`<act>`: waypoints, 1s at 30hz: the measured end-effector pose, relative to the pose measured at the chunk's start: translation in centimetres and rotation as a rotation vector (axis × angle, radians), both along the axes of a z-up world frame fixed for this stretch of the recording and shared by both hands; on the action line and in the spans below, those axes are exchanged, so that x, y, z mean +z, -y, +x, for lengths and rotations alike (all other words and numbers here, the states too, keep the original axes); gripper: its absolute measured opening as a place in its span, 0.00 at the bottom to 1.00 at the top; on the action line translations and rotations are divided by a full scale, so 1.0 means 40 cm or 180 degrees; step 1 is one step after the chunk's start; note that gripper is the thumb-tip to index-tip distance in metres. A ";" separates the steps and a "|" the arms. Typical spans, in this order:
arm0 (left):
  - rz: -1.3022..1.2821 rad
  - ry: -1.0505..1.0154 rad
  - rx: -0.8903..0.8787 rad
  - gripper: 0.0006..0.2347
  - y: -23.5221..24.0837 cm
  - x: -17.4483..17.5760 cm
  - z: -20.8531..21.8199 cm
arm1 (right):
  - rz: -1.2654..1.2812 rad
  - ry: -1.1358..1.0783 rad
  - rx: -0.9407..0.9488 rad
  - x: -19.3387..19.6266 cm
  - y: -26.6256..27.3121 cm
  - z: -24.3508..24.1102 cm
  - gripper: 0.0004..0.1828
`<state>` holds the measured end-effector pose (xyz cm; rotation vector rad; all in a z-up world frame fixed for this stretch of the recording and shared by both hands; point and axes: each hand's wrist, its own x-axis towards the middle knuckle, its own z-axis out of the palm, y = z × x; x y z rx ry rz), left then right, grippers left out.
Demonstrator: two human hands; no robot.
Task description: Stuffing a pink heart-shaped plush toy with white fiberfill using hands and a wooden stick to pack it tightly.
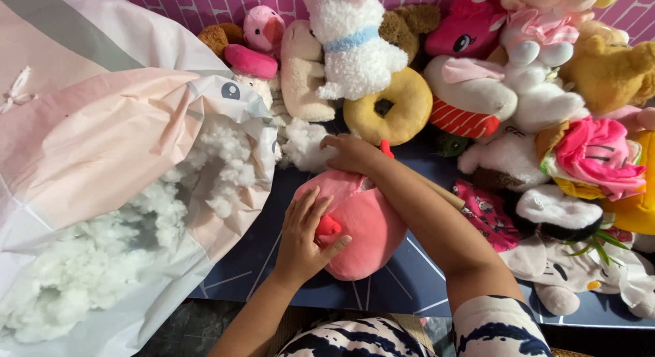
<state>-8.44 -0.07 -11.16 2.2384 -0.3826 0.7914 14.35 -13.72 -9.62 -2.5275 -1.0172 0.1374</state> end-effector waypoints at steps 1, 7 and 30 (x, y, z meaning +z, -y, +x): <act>-0.0049 -0.0065 0.0005 0.32 -0.007 -0.001 0.002 | 0.0175 0.0091 0.0075 -0.023 0.002 0.023 0.24; -0.0165 0.0249 0.0119 0.16 -0.058 0.071 0.073 | 0.1342 0.0538 -0.0089 0.053 0.070 0.025 0.16; -0.1084 -0.0669 -0.0964 0.22 -0.004 0.270 0.294 | 0.2780 -0.0402 0.0119 0.184 0.152 -0.198 0.23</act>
